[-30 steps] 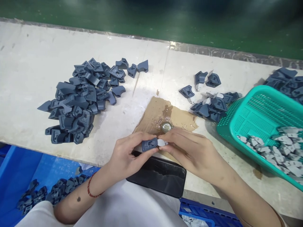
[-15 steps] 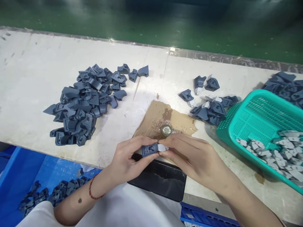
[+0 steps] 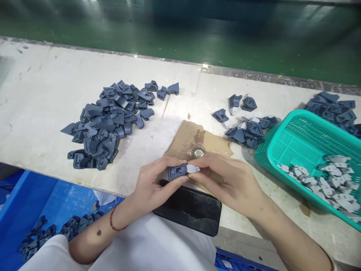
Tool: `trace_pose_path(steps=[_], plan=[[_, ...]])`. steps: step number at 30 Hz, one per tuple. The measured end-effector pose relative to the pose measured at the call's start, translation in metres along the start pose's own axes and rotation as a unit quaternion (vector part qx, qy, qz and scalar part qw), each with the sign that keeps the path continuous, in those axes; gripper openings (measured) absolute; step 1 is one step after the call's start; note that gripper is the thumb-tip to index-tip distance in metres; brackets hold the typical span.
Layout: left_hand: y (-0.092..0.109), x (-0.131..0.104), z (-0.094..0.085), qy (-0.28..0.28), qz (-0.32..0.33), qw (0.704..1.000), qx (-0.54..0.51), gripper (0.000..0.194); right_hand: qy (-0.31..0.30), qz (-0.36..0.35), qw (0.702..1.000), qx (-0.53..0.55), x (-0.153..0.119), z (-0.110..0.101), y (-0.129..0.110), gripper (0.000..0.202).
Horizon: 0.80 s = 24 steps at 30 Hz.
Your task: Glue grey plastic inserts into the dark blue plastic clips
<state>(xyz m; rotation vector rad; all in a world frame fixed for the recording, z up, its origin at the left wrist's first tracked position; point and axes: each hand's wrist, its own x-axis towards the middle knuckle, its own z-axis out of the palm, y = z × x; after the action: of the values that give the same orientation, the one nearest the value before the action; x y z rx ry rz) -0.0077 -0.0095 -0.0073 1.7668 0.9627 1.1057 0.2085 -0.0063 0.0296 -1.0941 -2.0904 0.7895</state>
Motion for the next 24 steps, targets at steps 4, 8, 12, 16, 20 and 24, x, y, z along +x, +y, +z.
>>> trace_pose_path(steps=[4, 8, 12, 16, 20, 24], plan=[[0.009, 0.004, -0.008, -0.024, 0.039, 0.997, 0.061, 0.048, 0.062, -0.017, 0.992, -0.112, -0.001, -0.015, 0.000, 0.006], [0.011, -0.001, -0.042, 0.051, 0.069, 0.960, 0.265, 0.037, 0.219, 0.049, 0.927, -0.301, -0.006, -0.033, 0.016, 0.007], [-0.004, -0.013, -0.087, 0.159, 0.064, 0.877, 0.449, 0.032, 0.233, 0.144, 0.871, -0.408, -0.008, -0.041, 0.041, 0.036], [-0.018, -0.018, -0.110, 0.131, -0.001, 0.836, 0.533, 0.041, 0.263, 0.220, 0.832, -0.436, -0.018, -0.055, 0.055, 0.042], [-0.022, -0.015, -0.109, 0.123, -0.014, 0.839, 0.530, 0.039, 0.167, 0.384, 0.804, -0.423, -0.050, -0.087, 0.064, 0.033], [-0.027, -0.013, -0.106, 0.140, -0.006, 0.830, 0.540, 0.043, 0.067, 0.508, 0.775, -0.370, -0.080, -0.119, 0.076, 0.037]])
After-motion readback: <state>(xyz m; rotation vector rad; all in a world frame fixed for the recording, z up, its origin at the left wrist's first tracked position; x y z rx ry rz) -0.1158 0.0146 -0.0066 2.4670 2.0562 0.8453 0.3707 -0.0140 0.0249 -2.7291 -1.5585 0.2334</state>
